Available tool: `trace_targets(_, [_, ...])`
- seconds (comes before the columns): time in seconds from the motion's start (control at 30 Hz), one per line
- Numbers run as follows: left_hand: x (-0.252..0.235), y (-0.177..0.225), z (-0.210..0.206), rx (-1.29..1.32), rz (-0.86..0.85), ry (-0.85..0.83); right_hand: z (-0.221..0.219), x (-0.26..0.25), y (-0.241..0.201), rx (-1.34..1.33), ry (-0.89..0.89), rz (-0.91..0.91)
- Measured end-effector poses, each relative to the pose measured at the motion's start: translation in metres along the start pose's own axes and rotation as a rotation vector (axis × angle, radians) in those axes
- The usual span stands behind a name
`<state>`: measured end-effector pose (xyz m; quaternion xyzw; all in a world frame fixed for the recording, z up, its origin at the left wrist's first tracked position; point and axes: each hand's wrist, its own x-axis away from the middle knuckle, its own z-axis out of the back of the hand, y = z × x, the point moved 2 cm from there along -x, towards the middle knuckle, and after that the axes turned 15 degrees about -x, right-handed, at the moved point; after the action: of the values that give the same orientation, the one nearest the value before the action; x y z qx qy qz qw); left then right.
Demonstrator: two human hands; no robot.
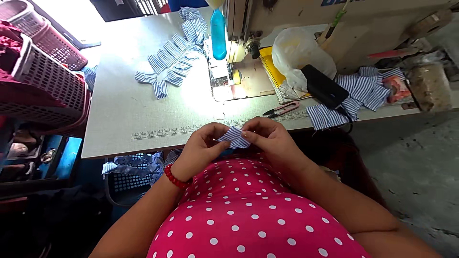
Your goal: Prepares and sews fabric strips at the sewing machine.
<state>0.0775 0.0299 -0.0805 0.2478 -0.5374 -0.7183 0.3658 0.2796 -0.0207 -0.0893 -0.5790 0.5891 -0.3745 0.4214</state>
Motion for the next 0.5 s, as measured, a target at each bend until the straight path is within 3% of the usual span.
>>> trace_targets(0.17, [0.0, 0.002, -0.012, 0.067, 0.082, -0.017, -0.008, 0.004, -0.001, 0.137, -0.045, 0.119])
trace_targets(0.33, [0.007, 0.005, -0.019, -0.042, 0.061, 0.043, -0.013, 0.012, -0.002, 0.163, -0.019, 0.15])
trace_targets(0.5, [0.018, 0.013, -0.021, -0.005, -0.013, 0.232, -0.021, 0.026, -0.003, 0.073, 0.077, 0.114])
